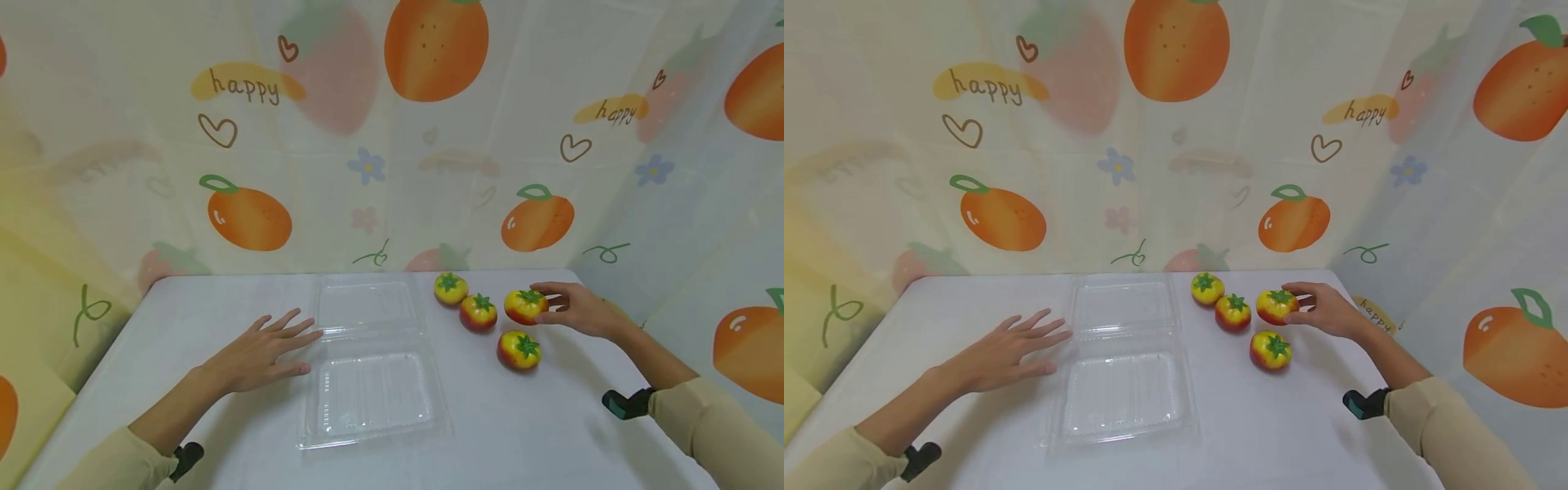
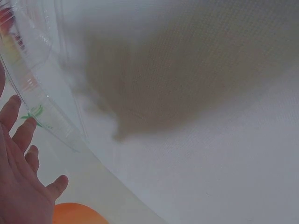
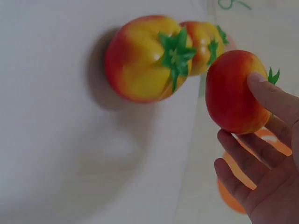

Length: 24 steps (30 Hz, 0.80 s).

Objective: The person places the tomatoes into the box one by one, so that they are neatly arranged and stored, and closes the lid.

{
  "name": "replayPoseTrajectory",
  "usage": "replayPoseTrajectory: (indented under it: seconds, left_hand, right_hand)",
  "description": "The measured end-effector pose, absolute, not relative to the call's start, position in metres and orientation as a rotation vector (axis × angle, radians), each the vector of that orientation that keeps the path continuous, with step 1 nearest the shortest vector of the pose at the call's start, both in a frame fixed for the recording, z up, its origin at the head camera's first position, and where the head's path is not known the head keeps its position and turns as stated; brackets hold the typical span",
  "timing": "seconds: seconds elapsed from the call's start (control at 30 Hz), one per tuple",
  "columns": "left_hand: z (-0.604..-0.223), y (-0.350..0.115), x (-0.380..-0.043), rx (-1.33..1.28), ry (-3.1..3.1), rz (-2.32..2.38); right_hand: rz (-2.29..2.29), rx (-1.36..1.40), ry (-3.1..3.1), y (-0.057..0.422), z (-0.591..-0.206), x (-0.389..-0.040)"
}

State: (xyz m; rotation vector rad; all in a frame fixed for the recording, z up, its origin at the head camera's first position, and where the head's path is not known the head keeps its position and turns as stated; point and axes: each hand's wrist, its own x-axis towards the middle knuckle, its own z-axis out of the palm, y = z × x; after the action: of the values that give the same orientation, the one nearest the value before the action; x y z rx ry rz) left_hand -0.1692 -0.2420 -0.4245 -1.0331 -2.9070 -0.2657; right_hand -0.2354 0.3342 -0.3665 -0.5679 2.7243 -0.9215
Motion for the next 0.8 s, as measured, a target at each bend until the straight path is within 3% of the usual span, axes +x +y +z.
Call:
replayPoseTrajectory:
  seconds: [0.8]
  left_hand:
    - [-0.423, -0.242, -0.169, -1.052, -2.898, -0.332]
  right_hand:
    - [-0.894, -0.897, 2.51, 0.203, -0.353, -0.223]
